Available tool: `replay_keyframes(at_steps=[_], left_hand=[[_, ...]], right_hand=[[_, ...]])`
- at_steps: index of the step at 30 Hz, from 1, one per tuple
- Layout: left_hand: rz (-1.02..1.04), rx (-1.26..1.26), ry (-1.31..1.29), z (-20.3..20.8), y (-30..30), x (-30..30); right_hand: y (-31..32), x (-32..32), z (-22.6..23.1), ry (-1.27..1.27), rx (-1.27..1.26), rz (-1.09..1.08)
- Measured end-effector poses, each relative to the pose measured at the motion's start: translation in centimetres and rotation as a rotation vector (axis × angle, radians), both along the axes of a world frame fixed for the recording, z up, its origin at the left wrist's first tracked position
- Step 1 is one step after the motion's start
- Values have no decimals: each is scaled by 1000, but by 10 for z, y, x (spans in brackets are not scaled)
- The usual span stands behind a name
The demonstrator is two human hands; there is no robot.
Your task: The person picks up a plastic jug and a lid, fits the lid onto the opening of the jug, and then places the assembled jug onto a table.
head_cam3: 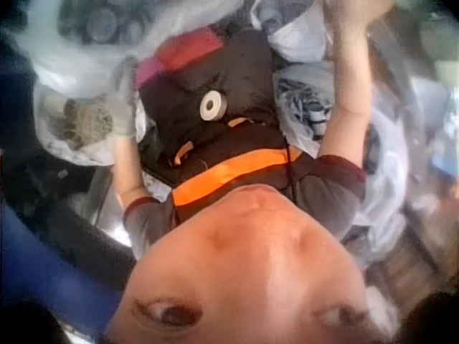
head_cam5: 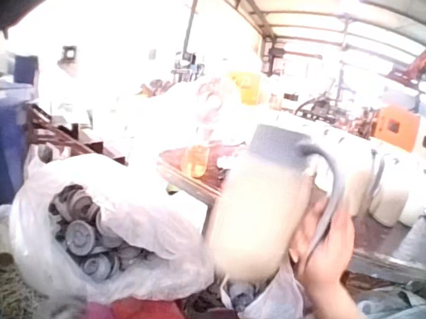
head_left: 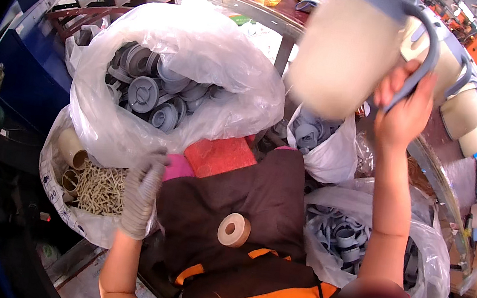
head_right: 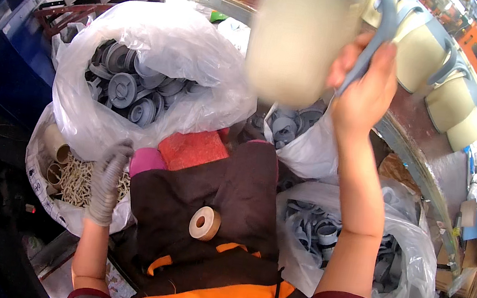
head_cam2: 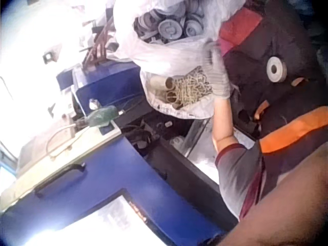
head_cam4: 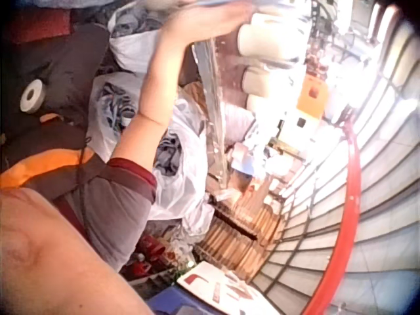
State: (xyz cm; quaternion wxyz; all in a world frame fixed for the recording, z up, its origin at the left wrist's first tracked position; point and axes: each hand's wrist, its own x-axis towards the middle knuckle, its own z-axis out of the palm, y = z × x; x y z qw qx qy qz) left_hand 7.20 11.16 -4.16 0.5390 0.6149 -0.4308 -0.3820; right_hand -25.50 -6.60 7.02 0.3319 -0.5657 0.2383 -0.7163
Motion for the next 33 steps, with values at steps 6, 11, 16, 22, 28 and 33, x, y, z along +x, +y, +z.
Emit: replay_keyframes(at_steps=[6, 11, 16, 22, 28, 33], left_hand=[[-102, -16, -288, -56, 1, 6], [378, -24, -489, -158, 82, 156], [832, 703, -1071, -154, 222, 246], [910, 1543, -393, -262, 381, 225], [1203, 965, -200, -291, 387, 163], [1517, 1089, -322, -273, 384, 210]], right_hand=[[-130, -97, -2, 129, -10, -428], [-135, -74, -40, 275, 171, -551], [-23, -11, -95, 711, 190, -507], [-9, -11, -174, 599, 381, -83], [-13, 37, -182, 653, 449, 81], [3, 72, -180, 741, 409, 214]])
